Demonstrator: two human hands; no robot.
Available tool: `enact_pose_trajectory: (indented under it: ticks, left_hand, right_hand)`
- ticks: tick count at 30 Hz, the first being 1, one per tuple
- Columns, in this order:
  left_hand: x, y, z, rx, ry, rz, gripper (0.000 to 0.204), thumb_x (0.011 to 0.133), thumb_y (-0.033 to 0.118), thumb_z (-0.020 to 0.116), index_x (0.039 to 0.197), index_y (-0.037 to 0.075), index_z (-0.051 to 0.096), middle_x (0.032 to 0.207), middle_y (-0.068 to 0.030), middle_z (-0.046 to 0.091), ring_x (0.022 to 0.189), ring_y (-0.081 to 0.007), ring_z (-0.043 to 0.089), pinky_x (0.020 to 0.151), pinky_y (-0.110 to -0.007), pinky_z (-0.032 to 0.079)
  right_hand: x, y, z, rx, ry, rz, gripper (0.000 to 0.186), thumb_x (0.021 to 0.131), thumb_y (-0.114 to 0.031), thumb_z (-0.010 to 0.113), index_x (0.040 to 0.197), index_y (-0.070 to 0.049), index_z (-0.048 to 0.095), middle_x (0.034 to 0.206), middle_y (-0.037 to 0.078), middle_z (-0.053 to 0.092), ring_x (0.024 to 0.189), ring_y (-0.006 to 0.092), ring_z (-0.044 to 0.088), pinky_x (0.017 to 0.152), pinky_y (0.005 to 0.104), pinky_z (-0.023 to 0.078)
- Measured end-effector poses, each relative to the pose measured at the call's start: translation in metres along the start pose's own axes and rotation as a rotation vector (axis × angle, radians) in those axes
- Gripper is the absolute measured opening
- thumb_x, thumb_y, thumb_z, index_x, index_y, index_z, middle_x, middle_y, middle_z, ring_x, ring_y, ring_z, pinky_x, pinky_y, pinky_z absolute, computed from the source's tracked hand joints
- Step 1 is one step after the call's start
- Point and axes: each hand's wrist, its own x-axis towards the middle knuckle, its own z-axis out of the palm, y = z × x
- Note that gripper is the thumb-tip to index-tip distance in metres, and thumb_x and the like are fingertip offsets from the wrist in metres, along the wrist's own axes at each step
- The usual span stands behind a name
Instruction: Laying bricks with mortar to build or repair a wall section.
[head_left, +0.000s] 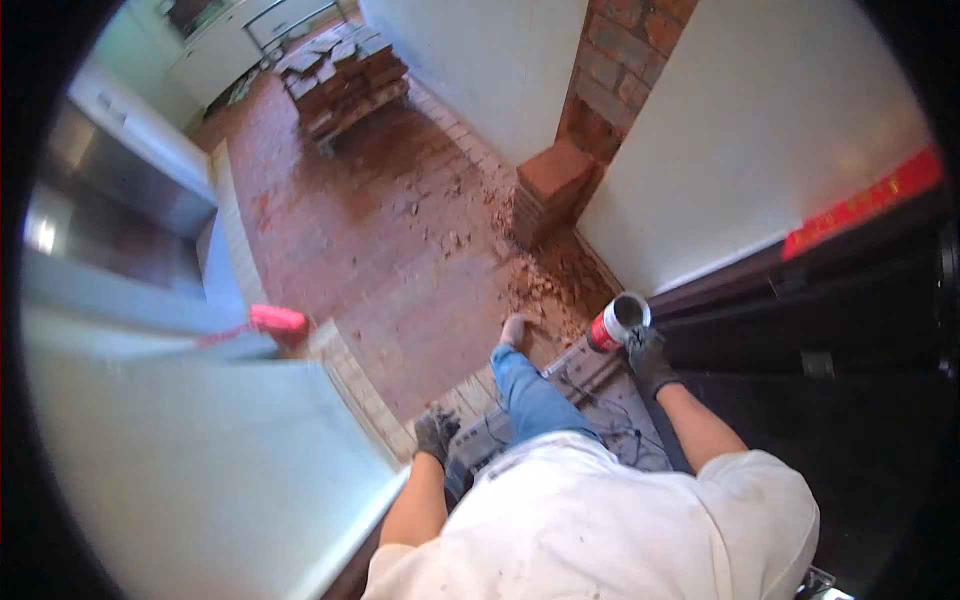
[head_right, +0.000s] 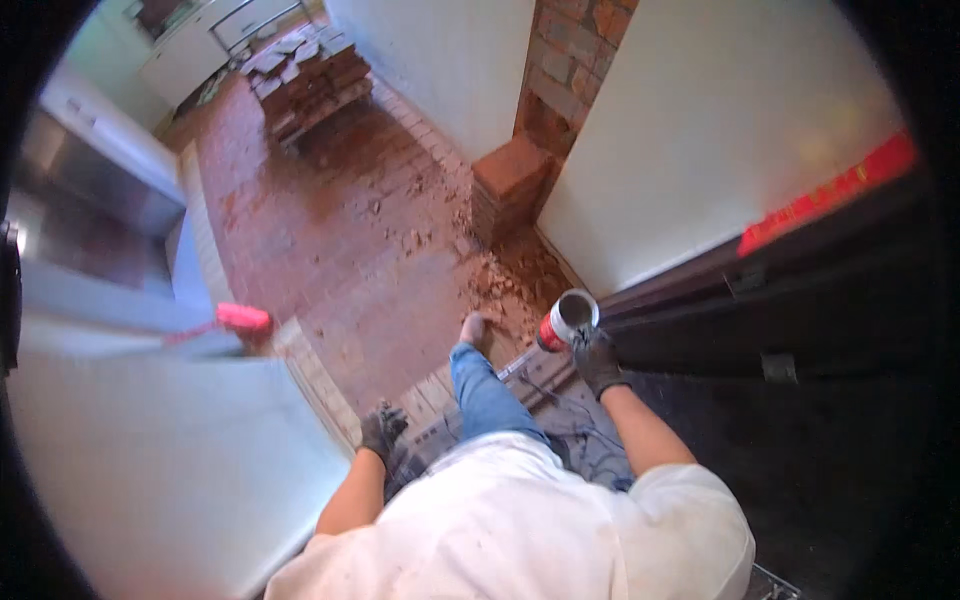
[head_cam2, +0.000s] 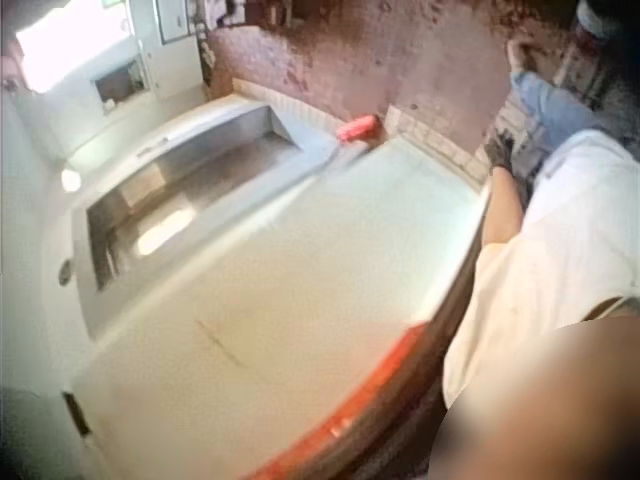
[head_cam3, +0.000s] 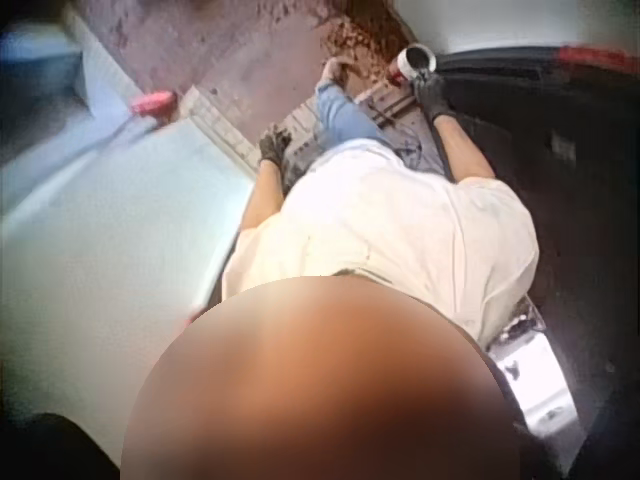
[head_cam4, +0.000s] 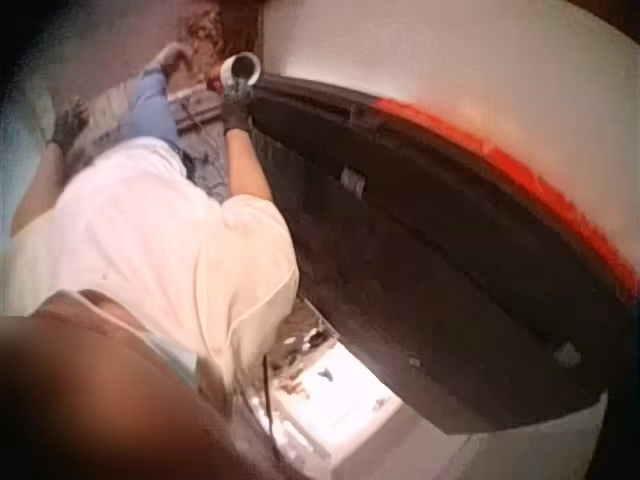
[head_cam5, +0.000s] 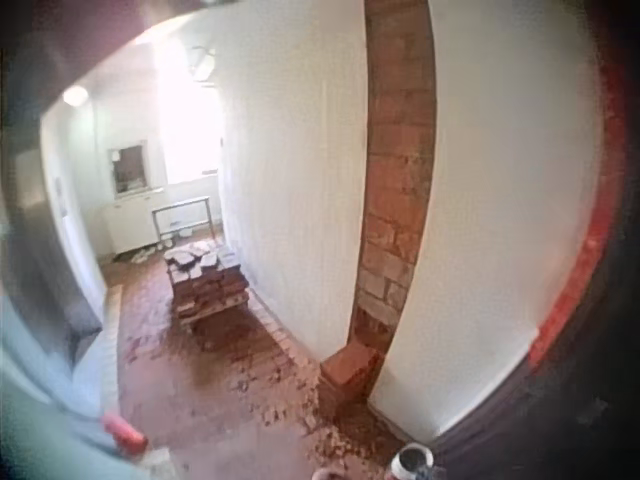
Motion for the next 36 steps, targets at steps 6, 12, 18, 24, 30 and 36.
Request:
enact_pose_trajectory:
  ticks: [6, 12, 18, 24, 30, 36]
  left_hand:
    - [0.117, 0.057, 0.122, 0.209, -0.533, -0.13, 0.036, 0.099, 0.024, 0.038, 0.132, 0.013, 0.042, 0.118, -0.0124, 0.057, 0.096, -0.0294, 0.062, 0.078, -0.04, 0.054]
    - [0.211, 0.065, 0.268, 0.839, -0.789, 0.341, 0.034, 0.096, 0.031, 0.045, 0.124, 0.013, 0.052, 0.119, -0.0094, 0.058, 0.101, -0.028, 0.06, 0.093, -0.044, 0.046]
    - [0.192, 0.136, 0.377, 0.997, -0.861, 0.732, 0.027, 0.092, 0.038, 0.049, 0.099, 0.018, 0.065, 0.108, -0.0078, 0.065, 0.103, -0.0272, 0.06, 0.087, -0.046, 0.044]
    - [0.255, 0.214, 0.507, 1.211, -0.919, 1.224, 0.02, 0.081, 0.025, 0.06, 0.096, 0.013, 0.065, 0.09, -0.0122, 0.066, 0.089, -0.0354, 0.06, 0.078, -0.047, 0.046]
    - [0.315, 0.243, 0.616, 0.894, -1.148, 0.881, 0.027, 0.09, 0.022, 0.054, 0.114, 0.011, 0.056, 0.109, -0.01, 0.062, 0.1, -0.0294, 0.06, 0.085, -0.041, 0.05]
    - [0.292, 0.232, 0.6, 0.543, -1.191, 0.34, 0.028, 0.089, 0.026, 0.056, 0.113, 0.011, 0.058, 0.111, -0.009, 0.064, 0.102, -0.0257, 0.061, 0.085, -0.04, 0.05]
  right_hand:
    - [0.125, -0.04, 0.01, 0.285, 0.069, 0.084, 0.019, 0.089, -0.02, 0.055, 0.082, -0.004, 0.064, 0.082, 0.02, 0.064, 0.081, 0.0386, 0.061, 0.074, 0.0485, 0.047]
    - [0.219, -0.075, -0.003, 0.22, -0.021, 0.007, 0.021, 0.088, -0.021, 0.052, 0.08, -0.007, 0.065, 0.08, 0.017, 0.066, 0.077, 0.0365, 0.062, 0.07, 0.0476, 0.049]
    - [0.295, -0.09, 0.004, 0.23, -0.028, 0.086, 0.016, 0.084, -0.016, 0.053, 0.081, -0.005, 0.065, 0.076, 0.017, 0.064, 0.071, 0.0351, 0.063, 0.065, 0.0474, 0.05]
    - [0.485, -0.003, 0.027, -0.082, -0.338, 0.044, 0.031, 0.09, -0.027, 0.047, 0.105, -0.005, 0.064, 0.086, 0.023, 0.067, 0.079, 0.0372, 0.067, 0.069, 0.0466, 0.055]
    - [0.593, 0.062, 0.037, 0.344, -0.13, 0.651, 0.043, 0.089, -0.038, 0.049, 0.111, -0.005, 0.066, 0.113, 0.023, 0.063, 0.11, 0.0355, 0.06, 0.093, 0.0427, 0.046]
    - [0.529, 0.041, 0.046, 0.469, 0.232, 0.695, 0.029, 0.089, -0.033, 0.05, 0.098, -0.011, 0.067, 0.092, 0.024, 0.066, 0.088, 0.0406, 0.064, 0.075, 0.0489, 0.051]
